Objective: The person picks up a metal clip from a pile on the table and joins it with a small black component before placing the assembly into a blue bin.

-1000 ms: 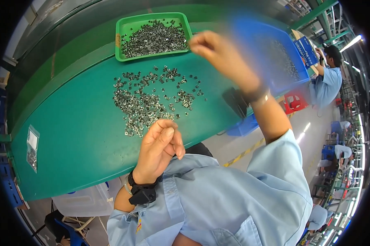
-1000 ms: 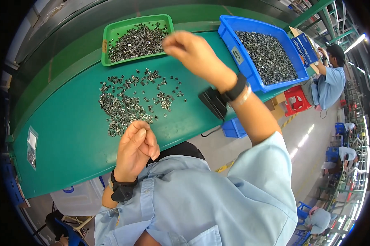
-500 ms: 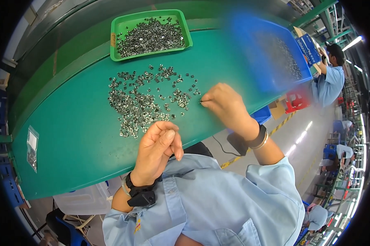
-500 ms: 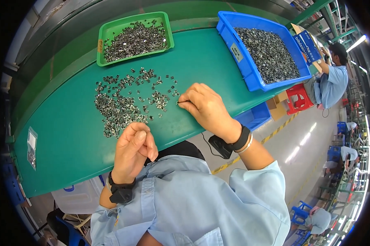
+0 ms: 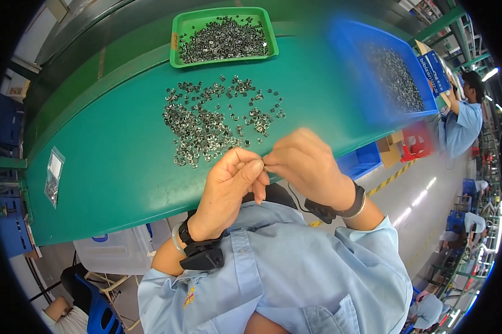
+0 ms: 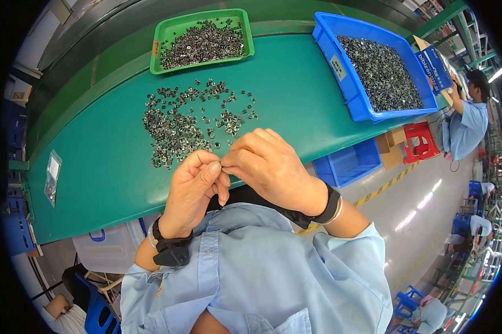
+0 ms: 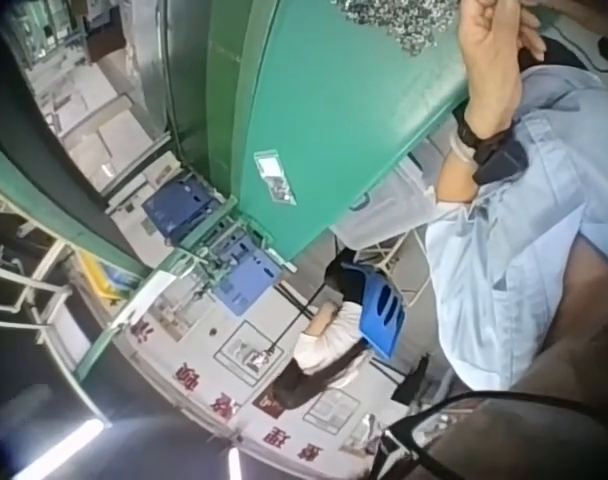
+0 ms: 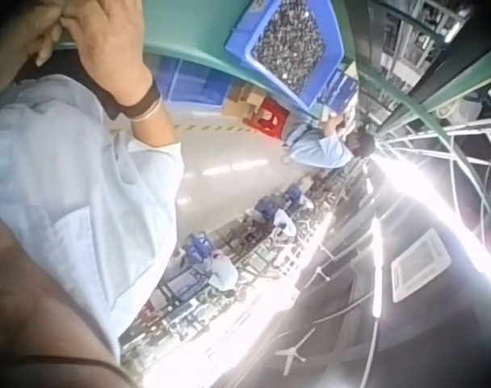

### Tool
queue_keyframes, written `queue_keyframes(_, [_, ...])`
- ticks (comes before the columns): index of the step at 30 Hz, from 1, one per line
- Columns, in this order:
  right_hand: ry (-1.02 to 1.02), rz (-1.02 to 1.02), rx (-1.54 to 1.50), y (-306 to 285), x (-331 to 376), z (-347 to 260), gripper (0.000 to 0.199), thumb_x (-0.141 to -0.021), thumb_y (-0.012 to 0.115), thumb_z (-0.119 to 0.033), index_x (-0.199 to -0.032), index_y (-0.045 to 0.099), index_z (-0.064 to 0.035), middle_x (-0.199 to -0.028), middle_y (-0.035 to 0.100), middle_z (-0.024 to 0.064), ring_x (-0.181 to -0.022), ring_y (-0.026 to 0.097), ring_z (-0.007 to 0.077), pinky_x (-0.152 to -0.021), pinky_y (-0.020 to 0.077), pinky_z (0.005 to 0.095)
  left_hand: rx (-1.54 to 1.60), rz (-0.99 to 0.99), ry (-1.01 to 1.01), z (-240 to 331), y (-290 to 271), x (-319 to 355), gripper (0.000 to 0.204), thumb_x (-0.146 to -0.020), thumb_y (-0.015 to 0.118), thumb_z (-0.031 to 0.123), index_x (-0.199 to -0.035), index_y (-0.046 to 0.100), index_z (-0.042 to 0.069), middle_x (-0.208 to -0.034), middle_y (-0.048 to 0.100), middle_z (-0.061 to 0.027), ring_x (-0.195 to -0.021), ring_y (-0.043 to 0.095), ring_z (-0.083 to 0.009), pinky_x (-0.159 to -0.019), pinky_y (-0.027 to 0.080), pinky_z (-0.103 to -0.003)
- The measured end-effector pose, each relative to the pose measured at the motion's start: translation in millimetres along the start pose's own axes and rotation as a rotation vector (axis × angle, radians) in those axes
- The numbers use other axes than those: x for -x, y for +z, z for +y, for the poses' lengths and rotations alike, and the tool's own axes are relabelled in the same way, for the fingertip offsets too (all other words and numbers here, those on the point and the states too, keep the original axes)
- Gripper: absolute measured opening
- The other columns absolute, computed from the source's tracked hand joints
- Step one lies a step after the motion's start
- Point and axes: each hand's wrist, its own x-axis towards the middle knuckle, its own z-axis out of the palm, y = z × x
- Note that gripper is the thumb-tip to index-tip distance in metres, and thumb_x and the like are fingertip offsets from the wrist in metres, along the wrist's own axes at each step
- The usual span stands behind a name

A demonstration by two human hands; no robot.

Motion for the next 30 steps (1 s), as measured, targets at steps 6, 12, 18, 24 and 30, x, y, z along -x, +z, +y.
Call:
queue_keyframes(6, [0.062, 0.071, -0.163, 10, 8, -1, 0.020, -0.068, 0.072, 0.001, -0.085, 0.063, -0.0039, -0.081, 0.059, 0.0066, -0.073, 0.057, 0.0221, -0.061, 0.0453, 0.0312, 0.104, -0.048, 0.022, -5, -3, 1, 0.015, -0.095, 0.052, 0.019, -0.094, 0.049, 0.004, -0.076, 0.060, -0.0071, -0.059, 0.055, -0.0123, -0.053, 0.046, -0.025])
queue_keyframes(12, [0.208, 0.094, -0.408, 19, 18, -5, 0.019, -0.070, 0.070, 0.003, -0.087, 0.062, -0.0039, -0.083, 0.060, 0.0065, -0.074, 0.057, 0.0208, -0.062, 0.0460, 0.0301, 0.211, -0.128, 0.026, -14, -7, -3, 0.013, -0.094, 0.054, 0.019, -0.093, 0.048, 0.006, -0.070, 0.058, -0.0068, -0.053, 0.053, -0.0139, -0.049, 0.043, -0.026])
queue_keyframes(18, [0.285, 0.103, -0.488, 19, 25, -1, 0.019, -0.072, 0.069, 0.004, -0.087, 0.061, -0.0039, -0.083, 0.061, 0.0062, -0.075, 0.058, 0.0200, -0.064, 0.0465, 0.0294, 0.120, -0.121, -0.019, -12, -6, -5, 0.015, -0.093, 0.054, 0.021, -0.094, 0.048, 0.007, -0.067, 0.057, -0.0062, -0.050, 0.052, -0.0149, -0.046, 0.040, -0.027])
queue_keyframes(24, [0.131, 0.089, -0.328, 16, 20, 3, 0.019, -0.073, 0.069, 0.004, -0.089, 0.061, -0.0044, -0.084, 0.061, 0.0060, -0.076, 0.058, 0.0185, -0.065, 0.0465, 0.0290, 0.081, -0.084, 0.009, -7, -3, -4, 0.016, -0.093, 0.054, 0.022, -0.095, 0.049, 0.007, -0.067, 0.057, -0.0067, -0.050, 0.051, -0.0154, -0.046, 0.039, -0.028])
queue_keyframes(30, [0.222, 0.154, -0.521, 21, 21, -3, 0.019, -0.074, 0.068, 0.005, -0.088, 0.060, -0.0051, -0.084, 0.060, 0.0060, -0.075, 0.057, 0.0175, -0.065, 0.0455, 0.0286, 0.355, -0.170, -0.046, -4, 2, 1, 0.012, -0.093, 0.055, 0.018, -0.093, 0.050, 0.007, -0.068, 0.058, -0.0062, -0.054, 0.053, -0.0150, -0.051, 0.043, -0.029])
